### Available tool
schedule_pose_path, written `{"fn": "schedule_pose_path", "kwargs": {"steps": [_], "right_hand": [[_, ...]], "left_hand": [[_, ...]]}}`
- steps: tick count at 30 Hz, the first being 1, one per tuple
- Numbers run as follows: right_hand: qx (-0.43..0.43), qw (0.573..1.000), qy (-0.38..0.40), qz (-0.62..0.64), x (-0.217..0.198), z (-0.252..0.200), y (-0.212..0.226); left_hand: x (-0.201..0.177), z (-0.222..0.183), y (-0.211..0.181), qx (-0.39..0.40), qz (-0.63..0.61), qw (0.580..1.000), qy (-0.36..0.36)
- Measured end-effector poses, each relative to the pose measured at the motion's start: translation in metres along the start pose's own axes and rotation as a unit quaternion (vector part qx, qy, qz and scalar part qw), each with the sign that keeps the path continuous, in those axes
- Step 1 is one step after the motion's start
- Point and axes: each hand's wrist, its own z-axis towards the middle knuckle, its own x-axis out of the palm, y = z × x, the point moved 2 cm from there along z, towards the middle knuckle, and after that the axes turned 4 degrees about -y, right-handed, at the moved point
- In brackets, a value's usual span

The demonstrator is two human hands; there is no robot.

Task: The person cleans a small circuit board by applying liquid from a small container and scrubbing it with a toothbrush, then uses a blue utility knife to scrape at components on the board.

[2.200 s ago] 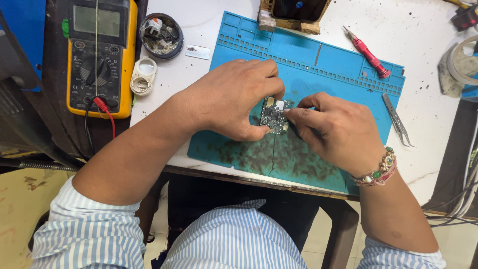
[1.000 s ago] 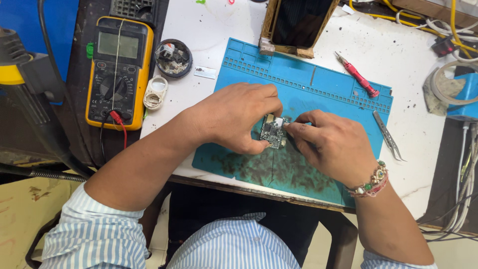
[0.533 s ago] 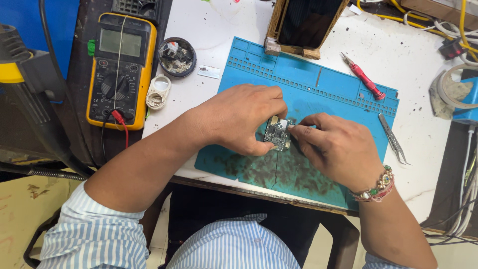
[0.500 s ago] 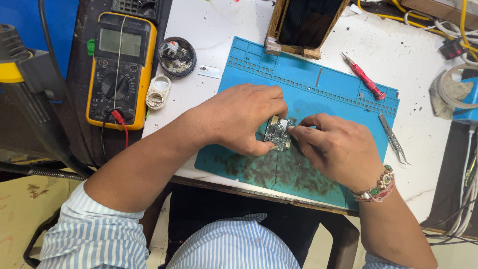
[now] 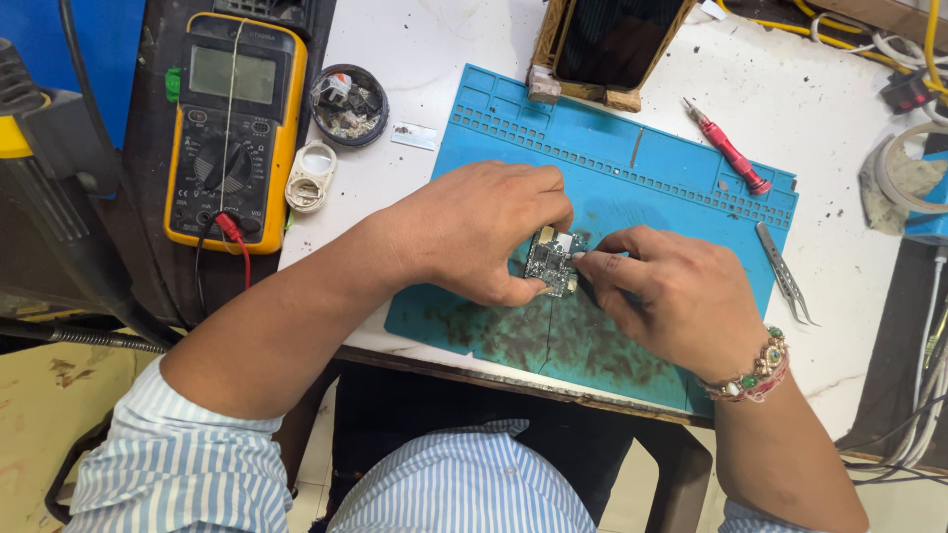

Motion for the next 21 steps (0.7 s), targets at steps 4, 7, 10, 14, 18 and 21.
{"fn": "schedule_pose_path", "kwargs": {"steps": [4, 7, 10, 14, 18, 21], "right_hand": [[0.009, 1.0, 0.0, -0.004, 0.0017, -0.0004, -0.0003], [0.006, 1.0, 0.008, 0.006, 0.0018, -0.0002, -0.0005], [0.01, 1.0, 0.006, -0.003, 0.0025, -0.0006, 0.0002], [0.02, 1.0, -0.007, -0.009, 0.0039, 0.0, 0.0012], [0.003, 1.0, -0.007, 0.003, 0.0019, -0.0001, 0.001], [0.017, 0.999, -0.02, -0.02, 0.0038, 0.0005, 0.0017]], "left_hand": [[0.0009, -0.0004, 0.0006, 0.003, -0.004, 1.0, -0.001], [0.0007, -0.0013, 0.0011, 0.011, 0.0, 1.0, -0.007], [0.0015, -0.0013, 0.0017, 0.013, 0.002, 1.0, -0.008], [0.0019, -0.0012, 0.0014, 0.014, 0.003, 1.0, -0.008], [0.0012, -0.0008, 0.0008, 0.015, 0.0, 1.0, -0.005], [0.0015, -0.0011, 0.0008, 0.001, 0.002, 1.0, -0.002]]}}
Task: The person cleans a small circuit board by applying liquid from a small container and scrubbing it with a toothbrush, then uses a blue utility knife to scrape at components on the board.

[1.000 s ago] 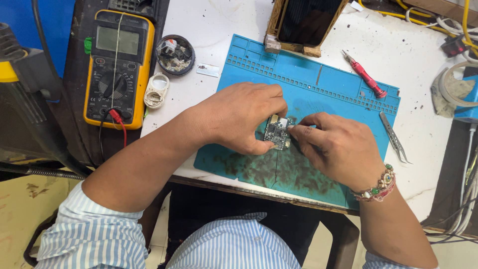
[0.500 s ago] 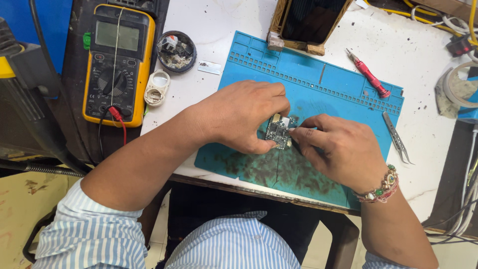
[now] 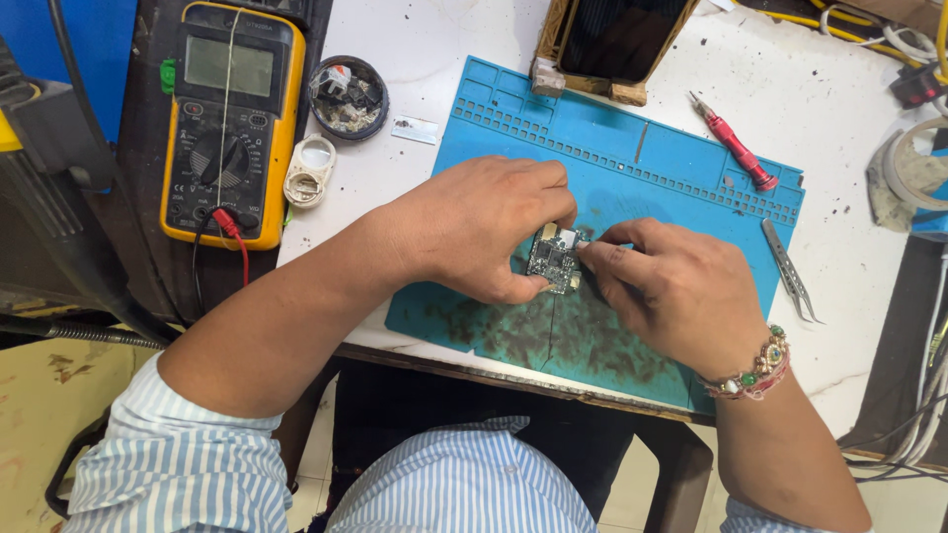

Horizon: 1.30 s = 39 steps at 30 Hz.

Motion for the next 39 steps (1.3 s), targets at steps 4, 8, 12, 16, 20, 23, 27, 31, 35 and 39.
{"fn": "schedule_pose_path", "kwargs": {"steps": [4, 8, 12, 16, 20, 23, 27, 31, 35, 39], "right_hand": [[-0.01, 1.0, 0.005, 0.008, -0.001, 0.0, -0.001], [-0.008, 1.0, 0.008, 0.01, -0.001, 0.0, -0.001], [-0.009, 1.0, 0.01, 0.019, -0.001, 0.0, -0.001], [-0.012, 0.999, 0.024, 0.033, -0.002, 0.001, -0.001], [-0.009, 0.999, 0.023, 0.037, -0.003, 0.001, -0.001], [0.004, 1.0, -0.005, 0.021, -0.003, 0.001, -0.004], [0.032, 0.999, -0.038, -0.006, -0.003, 0.001, -0.009], [-0.001, 0.997, -0.078, 0.008, -0.007, 0.003, -0.012], [-0.006, 0.993, -0.114, 0.029, -0.01, 0.003, -0.016], [0.041, 0.992, -0.105, 0.051, -0.014, 0.002, -0.024]], "left_hand": [[0.0, 0.001, 0.0, 0.006, 0.0, 1.0, 0.003], [0.0, 0.001, 0.001, 0.001, 0.001, 1.0, 0.004], [-0.001, 0.002, 0.0, -0.006, -0.004, 1.0, 0.01], [-0.001, 0.002, -0.001, -0.015, -0.003, 1.0, 0.016], [-0.001, 0.002, -0.002, -0.015, -0.008, 1.0, 0.016], [-0.001, 0.003, -0.001, -0.017, 0.0, 1.0, 0.02], [0.0, 0.004, -0.001, -0.018, 0.006, 0.999, 0.029], [-0.002, 0.003, -0.003, -0.001, 0.005, 1.0, 0.015], [-0.001, 0.003, -0.003, -0.015, 0.008, 0.999, 0.029], [-0.002, 0.003, -0.004, -0.018, 0.007, 0.999, 0.029]]}}
